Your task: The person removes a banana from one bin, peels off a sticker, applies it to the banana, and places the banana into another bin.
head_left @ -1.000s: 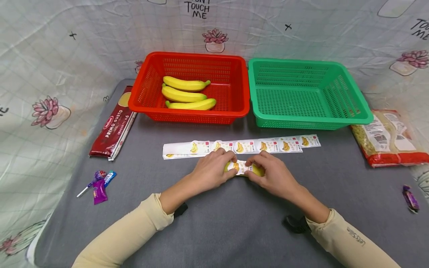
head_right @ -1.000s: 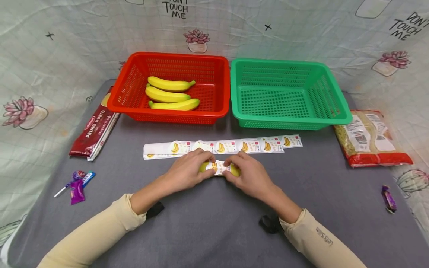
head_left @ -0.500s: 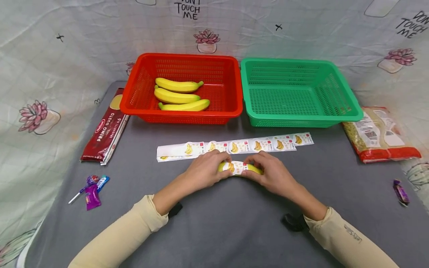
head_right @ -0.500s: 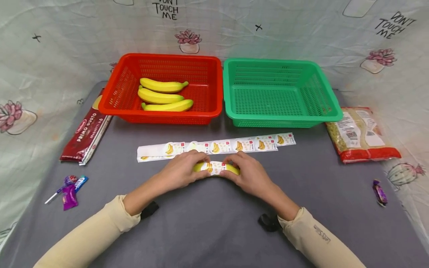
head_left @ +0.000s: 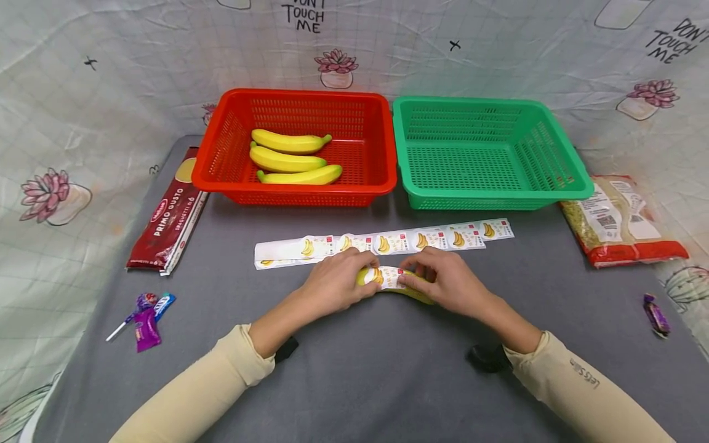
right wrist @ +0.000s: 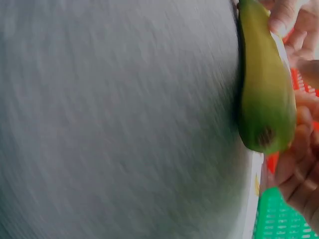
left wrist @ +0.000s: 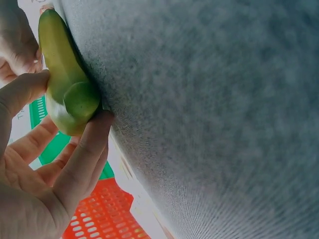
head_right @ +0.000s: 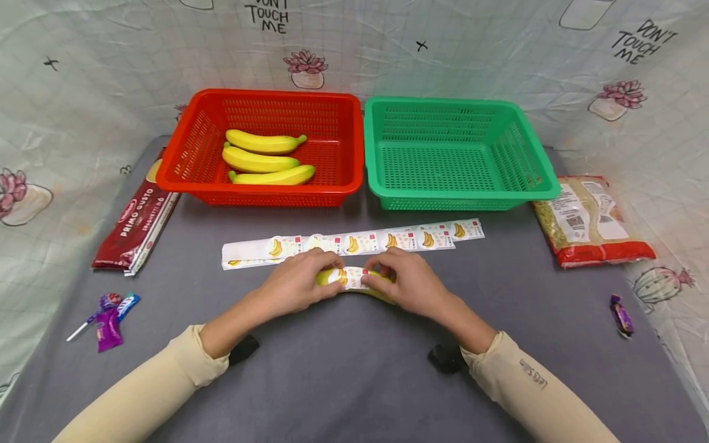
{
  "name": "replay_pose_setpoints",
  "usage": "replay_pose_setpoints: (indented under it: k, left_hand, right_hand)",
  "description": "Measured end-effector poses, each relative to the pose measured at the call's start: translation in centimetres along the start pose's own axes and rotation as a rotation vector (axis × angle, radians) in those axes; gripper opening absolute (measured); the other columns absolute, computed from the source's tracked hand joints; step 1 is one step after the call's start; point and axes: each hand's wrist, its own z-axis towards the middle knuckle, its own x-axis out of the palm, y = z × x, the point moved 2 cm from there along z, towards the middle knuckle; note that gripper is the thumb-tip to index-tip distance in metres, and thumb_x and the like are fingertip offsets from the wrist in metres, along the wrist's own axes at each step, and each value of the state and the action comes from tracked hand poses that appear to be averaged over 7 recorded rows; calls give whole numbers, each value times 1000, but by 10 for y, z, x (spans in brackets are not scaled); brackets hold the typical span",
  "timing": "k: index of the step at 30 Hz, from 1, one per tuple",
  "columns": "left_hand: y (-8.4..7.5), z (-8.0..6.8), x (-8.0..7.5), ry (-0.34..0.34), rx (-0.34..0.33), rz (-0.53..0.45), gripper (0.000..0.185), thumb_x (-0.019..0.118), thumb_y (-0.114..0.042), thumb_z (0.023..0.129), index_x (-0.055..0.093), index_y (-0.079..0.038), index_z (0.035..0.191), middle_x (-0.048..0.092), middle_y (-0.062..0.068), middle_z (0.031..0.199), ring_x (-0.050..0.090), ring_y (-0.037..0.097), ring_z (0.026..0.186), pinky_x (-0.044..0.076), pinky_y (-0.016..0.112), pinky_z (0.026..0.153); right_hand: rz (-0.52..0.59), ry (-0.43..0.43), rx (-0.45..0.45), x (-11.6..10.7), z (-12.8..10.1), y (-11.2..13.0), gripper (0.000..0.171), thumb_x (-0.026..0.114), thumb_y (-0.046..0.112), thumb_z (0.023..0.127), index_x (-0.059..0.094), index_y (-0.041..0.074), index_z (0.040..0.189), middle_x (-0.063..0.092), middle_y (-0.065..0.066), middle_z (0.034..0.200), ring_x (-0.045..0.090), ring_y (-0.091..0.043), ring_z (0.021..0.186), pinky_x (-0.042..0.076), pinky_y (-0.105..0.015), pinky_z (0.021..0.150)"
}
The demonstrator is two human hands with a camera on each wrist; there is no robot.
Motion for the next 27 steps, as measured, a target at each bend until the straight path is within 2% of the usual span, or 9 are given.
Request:
replay_pose_setpoints:
  k: [4, 7, 10, 14, 18, 22, 24, 26, 27]
  left_hand:
    - [-1, -1, -2, 1, 0, 0, 30, 77, -35, 89, 71, -22, 116, 69, 1, 109, 63, 17, 95, 52, 42, 79]
    - [-1, -1, -2, 1, 0, 2, 31, 77, -35, 89, 71, -21, 117, 70, 1, 109, 63, 18, 95, 52, 43, 79]
    - [-1, -1, -2, 4, -4, 3, 32, 76, -35, 89, 71, -22, 118, 70, 1, 110, 63, 18, 96, 53, 43, 79]
    - [0, -1, -1, 7, -11, 2, 32, 76, -35, 90, 71, -22, 119, 70, 1, 111, 64, 18, 97, 53, 44, 80]
    - [0, -2, -1, 3, -13, 3, 34, 76, -35, 89, 71, -22, 120, 70, 1, 113, 65, 19, 99, 53, 44, 81]
    - [0, -1, 0, -7, -5, 6, 34, 76, -36, 89, 71, -22, 120, 71, 1, 113, 65, 18, 99, 53, 44, 81]
    - [1, -1, 0, -8, -2, 6, 34, 77, -36, 89, 71, -22, 119, 70, 1, 113, 65, 18, 98, 53, 44, 80]
    - [1, -1, 0, -9, 0, 5, 34, 77, -37, 89, 71, -22, 119, 70, 1, 113, 64, 18, 98, 53, 44, 79]
    - [1, -1, 0, -8, 1, 4, 34, 77, -37, 89, 71, -22, 120, 70, 1, 113, 64, 18, 98, 53, 44, 80]
  right_hand:
    - [44, -111, -16, -26, 9, -9, 12, 76, 18, 93, 77, 12, 103, 67, 2, 78, 53, -6, 66, 44, -22, 59]
    - [27, -233, 32, -62, 17, -22, 17, 74, 15, 94, 76, 8, 109, 72, -1, 83, 57, -2, 66, 45, -18, 59]
    - [-7, -344, 104, -108, 23, -41, 24, 71, 18, 96, 75, 6, 117, 71, 15, 87, 58, 8, 71, 43, -12, 63]
    - [-57, -406, 295, -172, 20, -81, 41, 65, 33, 100, 68, 8, 132, 53, 41, 87, 50, 18, 80, 37, -10, 69]
    - [-83, -394, 564, -219, 7, -128, 55, 54, 46, 103, 57, 12, 146, 47, 41, 89, 45, 18, 80, 35, -10, 67]
    - [-66, -376, 762, -240, -11, -165, 64, 47, 50, 104, 47, 7, 152, 49, 33, 94, 44, 21, 70, 39, -7, 60]
    - [4, -358, 824, -241, -19, -179, 69, 47, 51, 103, 43, 5, 154, 49, 31, 92, 48, 22, 65, 42, -6, 57]
    - [110, -342, 861, -239, -27, -189, 69, 51, 53, 101, 44, 10, 154, 52, 33, 88, 55, 20, 64, 46, -7, 57]
    - [170, -342, 869, -238, -30, -193, 63, 54, 53, 99, 50, 17, 150, 54, 34, 86, 58, 19, 64, 48, -8, 57]
